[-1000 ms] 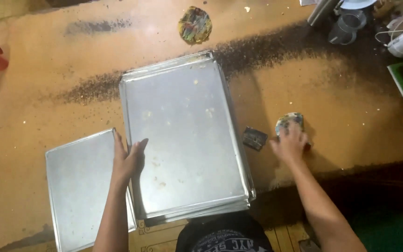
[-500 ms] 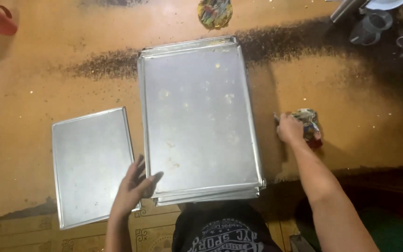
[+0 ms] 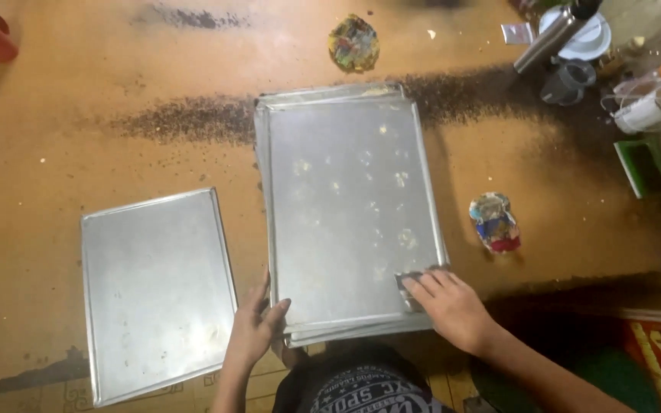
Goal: Wiping down metal baking trays with a cloth and stacking them on a table in a bakery.
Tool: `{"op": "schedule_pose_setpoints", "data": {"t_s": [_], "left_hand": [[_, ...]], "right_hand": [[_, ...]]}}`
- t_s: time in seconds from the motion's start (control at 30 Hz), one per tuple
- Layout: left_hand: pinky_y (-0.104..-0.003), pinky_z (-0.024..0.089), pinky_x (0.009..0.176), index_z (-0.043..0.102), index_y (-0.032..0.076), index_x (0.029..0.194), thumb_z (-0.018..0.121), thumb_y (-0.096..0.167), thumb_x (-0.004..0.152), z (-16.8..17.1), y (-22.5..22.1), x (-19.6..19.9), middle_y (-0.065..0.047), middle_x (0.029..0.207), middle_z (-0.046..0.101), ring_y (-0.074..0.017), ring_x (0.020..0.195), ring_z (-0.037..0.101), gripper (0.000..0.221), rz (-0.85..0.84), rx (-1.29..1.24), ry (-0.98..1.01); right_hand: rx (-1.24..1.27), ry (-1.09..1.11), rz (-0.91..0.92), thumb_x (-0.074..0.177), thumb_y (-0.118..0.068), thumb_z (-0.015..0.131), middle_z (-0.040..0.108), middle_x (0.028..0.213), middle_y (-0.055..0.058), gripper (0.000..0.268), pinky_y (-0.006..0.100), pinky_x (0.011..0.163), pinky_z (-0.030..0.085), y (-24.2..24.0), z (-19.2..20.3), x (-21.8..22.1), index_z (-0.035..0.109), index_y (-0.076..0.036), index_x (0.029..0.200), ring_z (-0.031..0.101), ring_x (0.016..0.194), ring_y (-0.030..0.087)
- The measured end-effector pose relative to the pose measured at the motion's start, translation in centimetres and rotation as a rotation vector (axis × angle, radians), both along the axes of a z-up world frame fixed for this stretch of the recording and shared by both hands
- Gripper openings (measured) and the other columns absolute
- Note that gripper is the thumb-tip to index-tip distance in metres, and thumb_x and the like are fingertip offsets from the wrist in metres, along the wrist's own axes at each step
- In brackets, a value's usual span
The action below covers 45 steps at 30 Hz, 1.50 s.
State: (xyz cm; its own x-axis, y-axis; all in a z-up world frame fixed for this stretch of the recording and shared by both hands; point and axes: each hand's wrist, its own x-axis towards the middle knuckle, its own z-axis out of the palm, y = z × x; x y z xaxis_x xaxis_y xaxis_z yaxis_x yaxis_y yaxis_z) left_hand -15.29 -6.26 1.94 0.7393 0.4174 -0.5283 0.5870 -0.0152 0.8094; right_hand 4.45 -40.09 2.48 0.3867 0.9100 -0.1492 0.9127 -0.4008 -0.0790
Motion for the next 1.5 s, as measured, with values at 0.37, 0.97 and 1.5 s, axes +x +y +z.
{"op": "schedule_pose_setpoints", "data": {"t_s": [0.37,0.97,1.5], "left_hand": [[-0.044,0.052,0.108,0.03,0.023,0.159,0.067,0.036,0.084,-0.8,-1.4,0.2,-0.007,0.163,0.039,-0.0306,0.132,0.058,0.084,0.17,-0.006,0.029],[-0.04,0.07,0.072,0.034,0.025,0.158,0.063,0.02,0.091,3.9,-0.4,0.5,-0.01,0.16,0.04,-0.0357,0.12,0.067,0.073,0.129,-0.128,0.106],[-0.048,0.063,0.098,0.027,0.038,0.16,0.061,0.04,0.09,2.2,0.7,-0.7,-0.012,0.16,0.04,-0.0319,0.137,0.057,0.077,0.015,-0.208,0.054]], "right_hand": [[0.22,-0.419,0.288,0.088,-0.016,0.063,0.065,0.105,0.008,0.032,0.041,0.081,0.052,11.1,-1.6,11.3,0.063,-0.013,0.12,0.062,0.091,0.028],[0.196,-0.297,0.059,0.075,0.0,0.059,0.065,0.101,0.012,0.032,0.048,0.07,0.051,24.8,-1.0,26.4,0.064,-0.016,0.102,0.063,0.09,0.034],[0.196,-0.046,0.042,0.073,0.001,0.058,0.061,0.091,0.014,0.028,0.047,0.067,0.046,24.1,3.9,15.2,0.063,-0.016,0.094,0.058,0.086,0.035]]}}
